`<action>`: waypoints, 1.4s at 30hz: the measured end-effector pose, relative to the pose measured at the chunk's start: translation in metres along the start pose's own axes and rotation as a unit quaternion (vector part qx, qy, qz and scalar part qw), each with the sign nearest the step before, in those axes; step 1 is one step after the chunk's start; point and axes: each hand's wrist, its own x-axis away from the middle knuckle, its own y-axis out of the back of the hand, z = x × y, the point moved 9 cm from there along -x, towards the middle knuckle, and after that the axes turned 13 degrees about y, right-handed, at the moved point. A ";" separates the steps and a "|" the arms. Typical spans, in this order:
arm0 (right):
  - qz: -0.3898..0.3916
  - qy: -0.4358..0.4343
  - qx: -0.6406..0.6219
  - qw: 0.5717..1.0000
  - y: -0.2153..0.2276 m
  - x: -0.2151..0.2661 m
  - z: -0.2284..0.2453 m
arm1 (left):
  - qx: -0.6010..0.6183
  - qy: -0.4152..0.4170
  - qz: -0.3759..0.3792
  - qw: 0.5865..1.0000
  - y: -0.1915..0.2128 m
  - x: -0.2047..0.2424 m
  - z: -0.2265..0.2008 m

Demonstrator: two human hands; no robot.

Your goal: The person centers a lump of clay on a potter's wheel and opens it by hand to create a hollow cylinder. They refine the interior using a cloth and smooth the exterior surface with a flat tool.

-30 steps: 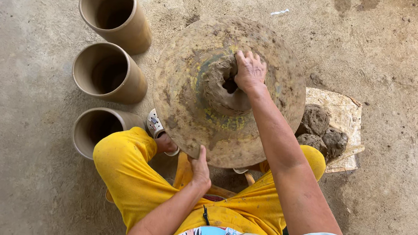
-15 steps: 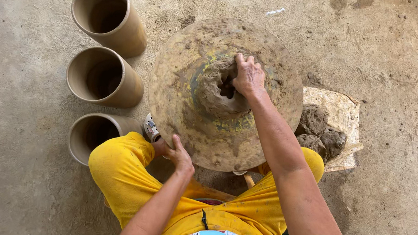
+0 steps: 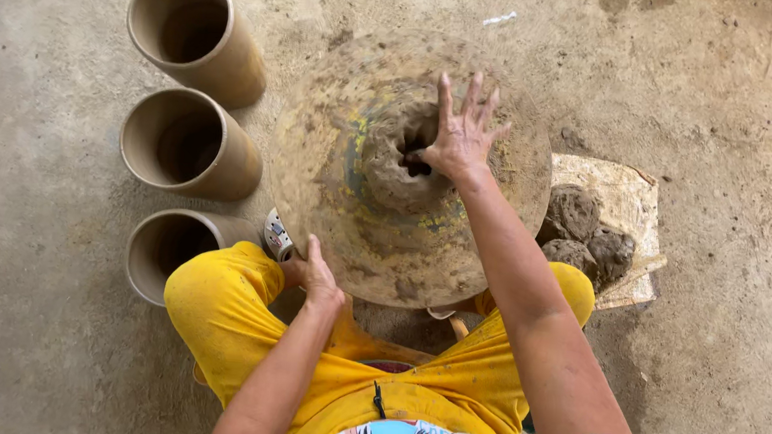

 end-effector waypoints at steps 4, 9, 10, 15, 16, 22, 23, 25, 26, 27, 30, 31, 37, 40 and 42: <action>0.063 -0.066 -0.058 0.994 -0.021 -0.008 -0.007 | 0.013 0.002 0.035 0.999 -0.002 -0.008 0.040; 0.028 0.000 -0.014 1.000 -0.037 -0.028 -0.007 | -0.052 0.010 -0.013 0.999 0.006 0.003 0.101; 0.004 0.027 -0.007 1.000 -0.036 -0.032 -0.006 | -0.064 -0.001 0.001 0.998 0.003 0.014 0.108; -0.012 0.080 0.021 0.997 -0.043 -0.045 -0.003 | -0.099 0.246 0.106 0.958 -0.014 0.060 0.162; 0.002 0.084 0.017 0.996 -0.043 -0.047 -0.001 | -0.135 0.269 0.141 0.943 -0.020 0.067 0.168; 0.031 0.081 0.035 0.996 -0.005 -0.024 0.031 | 0.003 0.016 0.152 0.988 -0.015 0.028 0.064; 0.021 0.082 0.020 0.996 0.003 -0.017 0.035 | 0.018 0.032 0.102 0.994 -0.003 0.011 0.044; 0.048 0.027 0.011 0.998 0.001 -0.003 0.027 | 0.029 0.053 0.049 0.997 0.008 -0.005 0.025; 0.066 -0.025 0.001 0.997 0.000 -0.002 0.018 | 0.049 0.000 0.084 0.995 -0.001 -0.008 0.009; 0.065 -0.025 0.002 0.998 0.000 -0.005 0.017 | 0.068 -0.053 0.118 0.989 -0.010 -0.008 -0.004; 0.032 -0.023 0.002 0.999 -0.012 -0.013 0.010 | 0.006 -0.025 0.068 0.997 -0.007 0.000 0.032; 0.042 0.011 0.004 0.999 -0.020 -0.018 0.010 | 0.006 -0.025 0.067 0.997 -0.006 0.004 0.040; 0.008 0.109 0.041 0.993 -0.040 -0.042 0.011 | -0.076 0.053 0.053 0.994 -0.001 0.026 0.114; 0.006 0.142 0.057 0.988 -0.040 -0.048 0.014 | -0.116 0.232 0.132 0.957 -0.011 0.042 0.161; 0.002 0.158 0.063 0.985 -0.035 -0.044 0.023 | -0.123 0.292 0.163 0.934 -0.019 0.047 0.175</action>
